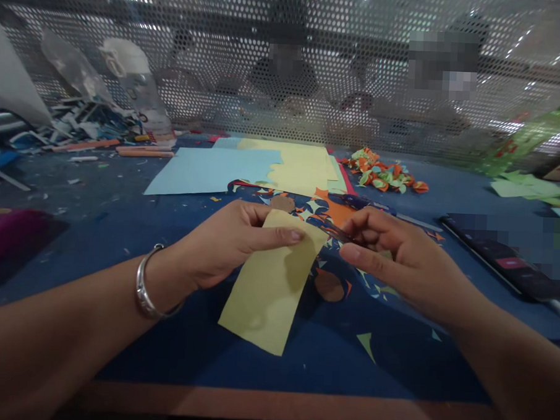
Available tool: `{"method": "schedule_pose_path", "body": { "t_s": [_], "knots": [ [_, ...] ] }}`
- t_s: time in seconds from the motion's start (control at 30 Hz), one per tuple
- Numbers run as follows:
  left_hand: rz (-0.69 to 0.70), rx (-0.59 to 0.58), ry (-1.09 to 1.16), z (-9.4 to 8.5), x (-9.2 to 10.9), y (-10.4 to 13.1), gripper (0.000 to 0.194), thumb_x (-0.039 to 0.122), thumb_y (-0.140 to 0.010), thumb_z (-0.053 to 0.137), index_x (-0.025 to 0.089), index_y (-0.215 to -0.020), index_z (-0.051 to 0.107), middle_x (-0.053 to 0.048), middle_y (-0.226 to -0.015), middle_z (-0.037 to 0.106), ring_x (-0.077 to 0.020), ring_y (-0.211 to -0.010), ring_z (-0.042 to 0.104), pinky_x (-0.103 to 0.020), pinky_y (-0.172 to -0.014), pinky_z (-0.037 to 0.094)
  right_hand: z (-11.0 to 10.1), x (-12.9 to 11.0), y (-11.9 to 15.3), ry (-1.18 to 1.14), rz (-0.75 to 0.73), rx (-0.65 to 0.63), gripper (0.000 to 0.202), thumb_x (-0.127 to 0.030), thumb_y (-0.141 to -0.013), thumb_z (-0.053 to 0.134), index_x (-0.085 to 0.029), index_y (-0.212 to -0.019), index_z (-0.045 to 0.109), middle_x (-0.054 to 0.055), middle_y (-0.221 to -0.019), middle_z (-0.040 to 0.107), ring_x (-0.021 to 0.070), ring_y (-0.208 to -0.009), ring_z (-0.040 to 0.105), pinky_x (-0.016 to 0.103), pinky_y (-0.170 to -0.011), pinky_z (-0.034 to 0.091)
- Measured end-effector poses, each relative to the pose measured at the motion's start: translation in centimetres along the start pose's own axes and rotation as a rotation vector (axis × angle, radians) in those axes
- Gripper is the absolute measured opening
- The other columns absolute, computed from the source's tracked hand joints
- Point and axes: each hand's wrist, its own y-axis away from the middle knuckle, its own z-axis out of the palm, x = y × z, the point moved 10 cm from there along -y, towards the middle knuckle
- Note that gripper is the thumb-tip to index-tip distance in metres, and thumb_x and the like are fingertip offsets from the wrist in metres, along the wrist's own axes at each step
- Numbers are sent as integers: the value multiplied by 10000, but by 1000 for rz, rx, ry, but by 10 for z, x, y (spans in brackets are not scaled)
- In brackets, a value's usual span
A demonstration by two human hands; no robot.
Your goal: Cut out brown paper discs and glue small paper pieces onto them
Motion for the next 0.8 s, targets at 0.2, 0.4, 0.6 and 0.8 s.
{"method": "schedule_pose_path", "body": {
  "t_s": [0.2, 0.4, 0.6, 0.8],
  "knots": [
    [36, -4, 15, -2, 4, -1, 199, 287, -752, 882, 137, -843, 789, -61, -804, 803, -149, -648, 742, -218, -623, 603, 9, 5, 2, -51, 29, -71, 323, -490, -918, 676, -217, -1009, 530, -25, -755, 604, 113, -659, 561, 222, -586, 440],
    [49, -41, 21, 3, 8, 2, 102, 228, -806, 837, 141, -779, 790, -37, -739, 784, -116, -608, 723, -184, -605, 586, 9, 2, 2, 22, 24, -58, 290, -466, -925, 658, -222, -990, 516, -47, -691, 545, 108, -615, 487, 222, -550, 401],
    [51, -77, 36, 5, 7, 1, 67, 214, -813, 830, 162, -780, 803, -25, -750, 789, -110, -622, 727, -177, -616, 587, 11, 1, 4, -6, 24, -73, 268, -449, -934, 642, -221, -982, 508, -62, -670, 513, 95, -586, 447, 217, -529, 370],
    [16, -73, 40, 6, 3, 0, 89, 247, -789, 851, 170, -791, 808, -32, -760, 797, -126, -621, 727, -198, -591, 587, 12, 2, 4, -16, 27, -76, 290, -478, -931, 639, -213, -998, 544, -34, -710, 573, 108, -623, 509, 224, -566, 424]
  ]
}}
